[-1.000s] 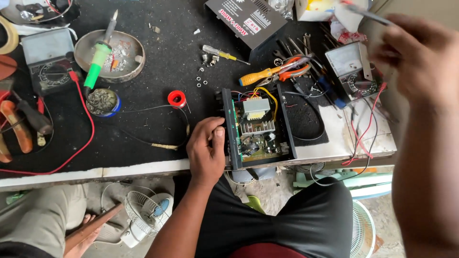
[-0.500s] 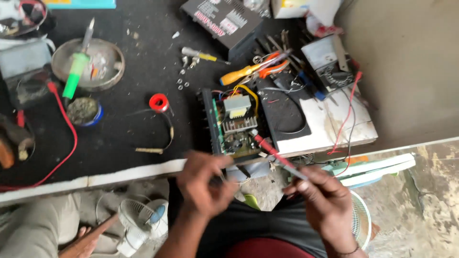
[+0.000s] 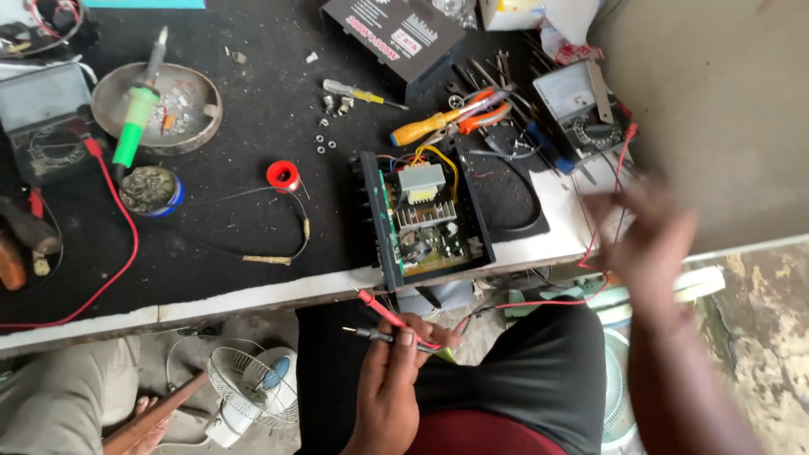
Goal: Testing an amplifier circuit board using a multimeter and making adjustments with a screwdriver on a repair bench.
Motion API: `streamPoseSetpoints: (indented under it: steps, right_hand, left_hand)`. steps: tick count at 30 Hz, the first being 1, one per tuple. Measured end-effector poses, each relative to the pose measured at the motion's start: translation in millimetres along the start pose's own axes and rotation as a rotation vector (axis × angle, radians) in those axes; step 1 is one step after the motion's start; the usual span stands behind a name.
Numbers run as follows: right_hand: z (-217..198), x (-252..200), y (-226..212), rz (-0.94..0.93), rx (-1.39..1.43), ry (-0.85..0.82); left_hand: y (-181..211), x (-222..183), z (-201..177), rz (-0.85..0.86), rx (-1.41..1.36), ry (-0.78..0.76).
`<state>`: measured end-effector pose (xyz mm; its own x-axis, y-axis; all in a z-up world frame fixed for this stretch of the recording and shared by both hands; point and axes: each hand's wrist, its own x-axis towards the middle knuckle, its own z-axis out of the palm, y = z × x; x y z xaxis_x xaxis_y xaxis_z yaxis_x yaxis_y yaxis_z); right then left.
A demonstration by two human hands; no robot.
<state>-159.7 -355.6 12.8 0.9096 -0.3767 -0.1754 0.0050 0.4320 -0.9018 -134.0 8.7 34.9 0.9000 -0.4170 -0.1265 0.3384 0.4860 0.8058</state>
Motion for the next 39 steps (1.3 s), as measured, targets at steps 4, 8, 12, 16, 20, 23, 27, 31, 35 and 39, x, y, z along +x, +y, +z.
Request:
streamPoseSetpoints:
  steps: [4,8,12,16,20,23,27,31,35,39]
  right_hand:
    - [86.2,63.3,-104.7,-0.537,-1.535,0.339]
    - [124.6,100.0,-123.1,0.164,-1.649,0.320]
    - [103.6,121.2,-105.0,0.150,-1.692,0.249]
    - [85.2,128.2,-93.6,0.013,-1.683,0.327]
    - [103.7,90.9,-101.6,-0.055,-1.550,0.411]
    - [115.5,51.8,-108.6,-0.048,-1.547,0.393]
    - [120.8,20.3,-94.4,0.041,-1.533,0.392]
    - [130.8,6.9,-67.9,0.229,-1.663,0.343]
    - [125.2,10.0,-41.7,0.161,-1.730,0.344]
    - [114.8,10.4,-29.3,0.086,-1.712,0.411]
  left_hand:
    - [0.8,-8.1,-3.3,-0.021,0.142,-0.032]
    - [2.8,-15.4,-2.1,0.052,0.245,-0.090]
    - [3.8,-25.7,-7.6,0.088,0.272,-0.115]
    - [1.9,-30.6,-13.1,0.065,0.300,-0.111]
    - [2.1,-34.9,-16.1,-0.021,0.305,-0.089]
    - [0.6,-32.5,-18.2,0.010,0.293,-0.115]
    - [-12.8,-31.9,-23.1,-0.063,0.251,-0.113]
    - [-21.4,-32.9,-30.6,-0.070,0.248,-0.143]
    - [-8.3,-32.9,-31.2,-0.055,0.419,-0.164]
    - [-3.3,-30.8,-32.9,0.101,0.438,-0.172]
